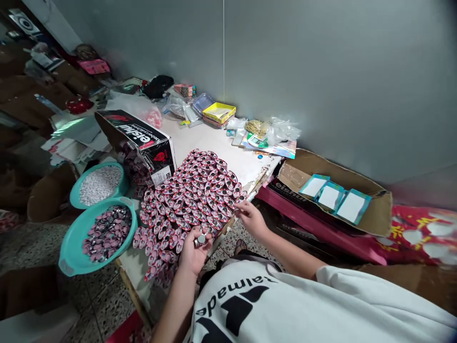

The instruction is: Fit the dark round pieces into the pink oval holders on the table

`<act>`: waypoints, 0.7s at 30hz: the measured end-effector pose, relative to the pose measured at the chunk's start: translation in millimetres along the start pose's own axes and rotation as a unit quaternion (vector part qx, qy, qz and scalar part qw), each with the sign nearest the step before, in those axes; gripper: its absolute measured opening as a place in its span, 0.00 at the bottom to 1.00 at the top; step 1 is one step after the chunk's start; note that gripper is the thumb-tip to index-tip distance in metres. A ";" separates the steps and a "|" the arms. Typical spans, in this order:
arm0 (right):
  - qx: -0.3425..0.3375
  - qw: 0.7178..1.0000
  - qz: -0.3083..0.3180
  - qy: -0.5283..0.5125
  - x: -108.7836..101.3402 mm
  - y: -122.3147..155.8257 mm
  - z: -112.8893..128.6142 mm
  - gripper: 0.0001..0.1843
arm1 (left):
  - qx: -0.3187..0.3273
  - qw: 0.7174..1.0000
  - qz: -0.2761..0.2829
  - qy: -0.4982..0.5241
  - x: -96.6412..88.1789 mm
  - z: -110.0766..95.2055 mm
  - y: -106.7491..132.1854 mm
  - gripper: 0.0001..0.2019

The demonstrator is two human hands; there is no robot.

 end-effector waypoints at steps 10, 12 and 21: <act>0.196 0.949 0.072 0.236 -29.8 -88.0 -84.9 0.03 | 0.061 0.997 -0.031 -0.033 -30.0 -3.4 12.8 0.19; 0.206 0.941 0.075 0.259 -25.3 -92.3 -85.6 0.06 | 0.060 0.998 -0.016 -0.026 -31.8 -1.7 13.4 0.20; 0.294 0.896 0.069 0.325 -28.8 -108.2 -101.8 0.21 | 0.036 0.994 0.041 -0.091 -39.4 -3.1 10.3 0.20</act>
Point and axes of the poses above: each hand's wrist, its own y-axis away from the middle knuckle, its own x-axis out of the palm, z = x × y, the point moved 6 cm from there along -y, towards the middle knuckle, and after that the axes turned 1 degree about -z, right-handed, at the moved point
